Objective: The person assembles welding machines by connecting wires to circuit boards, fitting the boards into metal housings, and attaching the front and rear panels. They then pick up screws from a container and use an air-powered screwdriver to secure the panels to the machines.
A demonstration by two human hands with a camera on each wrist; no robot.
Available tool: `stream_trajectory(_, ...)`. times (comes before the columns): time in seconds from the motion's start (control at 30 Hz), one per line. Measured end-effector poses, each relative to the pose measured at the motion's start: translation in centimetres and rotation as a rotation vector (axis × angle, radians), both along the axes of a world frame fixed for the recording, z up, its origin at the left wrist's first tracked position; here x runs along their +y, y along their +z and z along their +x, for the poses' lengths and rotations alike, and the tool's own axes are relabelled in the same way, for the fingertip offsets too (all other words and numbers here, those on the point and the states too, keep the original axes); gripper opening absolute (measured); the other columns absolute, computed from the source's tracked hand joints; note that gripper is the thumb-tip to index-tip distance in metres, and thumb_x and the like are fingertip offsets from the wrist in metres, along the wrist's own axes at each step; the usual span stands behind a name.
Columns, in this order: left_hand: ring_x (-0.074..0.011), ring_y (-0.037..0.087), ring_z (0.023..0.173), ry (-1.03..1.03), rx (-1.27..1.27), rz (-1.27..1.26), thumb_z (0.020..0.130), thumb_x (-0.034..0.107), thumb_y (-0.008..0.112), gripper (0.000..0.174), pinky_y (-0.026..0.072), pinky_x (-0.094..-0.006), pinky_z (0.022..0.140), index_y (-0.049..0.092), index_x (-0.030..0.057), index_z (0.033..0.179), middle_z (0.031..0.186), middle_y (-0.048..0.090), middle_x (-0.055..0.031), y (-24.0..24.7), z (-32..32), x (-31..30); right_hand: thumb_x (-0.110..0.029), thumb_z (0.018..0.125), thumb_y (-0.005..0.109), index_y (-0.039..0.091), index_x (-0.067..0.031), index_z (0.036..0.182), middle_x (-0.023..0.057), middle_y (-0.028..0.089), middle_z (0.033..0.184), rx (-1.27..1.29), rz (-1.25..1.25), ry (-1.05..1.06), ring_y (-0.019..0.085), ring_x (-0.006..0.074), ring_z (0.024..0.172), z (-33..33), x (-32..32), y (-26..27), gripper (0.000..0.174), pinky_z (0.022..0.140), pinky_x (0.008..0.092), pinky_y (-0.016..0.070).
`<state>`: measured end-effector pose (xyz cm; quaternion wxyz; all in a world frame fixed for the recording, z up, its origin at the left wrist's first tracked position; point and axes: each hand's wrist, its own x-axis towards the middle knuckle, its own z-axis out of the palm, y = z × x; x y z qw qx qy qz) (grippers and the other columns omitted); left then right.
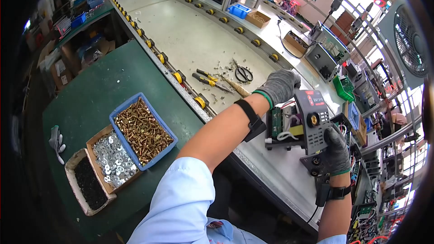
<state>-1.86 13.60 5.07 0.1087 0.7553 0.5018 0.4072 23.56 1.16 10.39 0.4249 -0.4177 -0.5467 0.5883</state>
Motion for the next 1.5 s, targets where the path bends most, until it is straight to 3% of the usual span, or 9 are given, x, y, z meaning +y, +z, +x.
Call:
stream_trajectory(0.07,-0.0364,0.07,0.091,-0.024,0.067,-0.17,0.078,0.026,0.073,0.026,0.0554,-0.0422,0.083,0.075,0.0108,0.099,0.094,0.073,-0.0185,-0.1,0.3,1.1,-0.045,0.086,0.072,0.065,-0.0043,0.114,-0.0032,0.063,0.091,-0.17,0.045,-0.069,0.055,0.0058,0.076,0.4,0.3,-0.4,0.05,0.06,0.0245,0.0448)
stream_trajectory(0.17,-0.0361,0.071,0.098,-0.082,0.264,-0.275,0.076,0.027,0.074,0.03,0.0567,-0.0417,0.087,0.077,0.0109,0.101,0.103,0.073,-0.0197,-2.1,-0.3,3.7,-0.046,0.088,0.071,0.063,-0.0055,0.119,-0.0001,0.065,0.097,-0.278,-0.028,-0.049,0.06,0.0092,0.082,0.0,0.0,0.7,0.052,0.065,0.0252,0.0473)
stream_trajectory(0.23,-0.0378,0.069,0.103,0.061,0.197,-0.297,0.074,0.02,0.074,0.033,0.0557,-0.0434,0.091,0.075,0.0033,0.103,0.105,0.071,-0.0254,-3.3,-1.5,4.1,-0.048,0.086,0.072,0.065,-0.0074,0.108,-0.0049,0.06,0.086,-0.259,0.006,-0.122,0.05,0.0025,0.069,-1.2,-0.4,0.7,0.046,0.053,0.0187,0.0353)
stream_trajectory(0.37,-0.0315,0.07,0.099,0.388,-0.403,-0.128,0.085,0.029,0.072,0.044,0.0544,-0.0385,0.089,0.066,-0.0019,0.117,0.105,0.072,-0.021,-1.5,-3.7,-4.7,-0.047,0.09,0.07,0.065,-0.0099,0.107,-0.0043,0.059,0.085,-0.268,-0.001,-0.122,0.05,0.0041,0.066,-1.8,-0.2,-0.1,0.042,0.051,0.0196,0.0354)
stream_trajectory(0.5,-0.0129,0.061,0.082,-0.044,-0.836,-0.31,0.09,0.043,0.071,0.052,0.0521,-0.0299,0.077,0.064,-0.0008,0.117,0.091,0.068,-0.0093,-0.9,-1.1,-14.8,-0.047,0.09,0.069,0.065,-0.0115,0.107,-0.0034,0.058,0.083,-0.239,-0.004,-0.127,0.051,0.0065,0.065,-3.4,-0.7,0.0,0.04,0.05,0.0202,0.0365)
stream_trajectory(0.63,-0.0155,0.061,0.086,-0.028,-0.721,-0.159,0.09,0.056,0.069,0.068,0.0522,-0.0318,0.079,0.062,-0.0049,0.121,0.096,0.067,-0.0102,-1.7,0.6,-17.4,-0.048,0.088,0.071,0.065,-0.0107,0.105,-0.0011,0.06,0.083,-0.179,-0.011,-0.054,0.054,0.0089,0.066,-3.2,-0.2,-0.2,0.042,0.05,0.0209,0.0378)
stream_trajectory(1.17,-0.0068,0.049,0.08,-0.093,-0.929,-0.164,0.099,0.044,0.065,0.042,0.0453,-0.0248,0.072,0.06,0.003,0.102,0.087,0.059,0.0015,-3.1,2.3,-14.9,-0.03,0.082,0.077,0.068,-0.0143,0.102,-0.0019,0.065,0.087,0.275,-0.173,-0.158,0.051,0.0086,0.061,-2.7,1.1,-4.1,0.027,0.042,0.0169,0.0344)
stream_trajectory(1.37,-0.0054,0.051,0.081,-0.072,-1.024,-0.295,0.097,0.034,0.069,0.028,0.0454,-0.0238,0.071,0.062,0.0069,0.1,0.087,0.059,0.0036,-3.7,2.4,-15.8,-0.028,0.087,0.072,0.069,-0.0138,0.097,0.0001,0.069,0.092,0.42,-0.147,-0.025,0.063,0.0125,0.083,-2.2,-0.4,-4.1,0.018,0.068,0.0313,0.0491)
stream_trajectory(1.5,-0.0046,0.049,0.072,-0.057,-1.12,-0.27,0.097,0.03,0.07,0.022,0.0404,-0.0212,0.063,0.061,0.0096,0.096,0.081,0.056,0.0054,-3.3,2.9,-15.3,-0.031,0.088,0.072,0.07,-0.0141,0.097,-0.002,0.066,0.089,0.42,-0.117,-0.077,0.058,0.0088,0.079,-2.8,-0.1,-4.6,0.019,0.065,0.0274,0.0451)
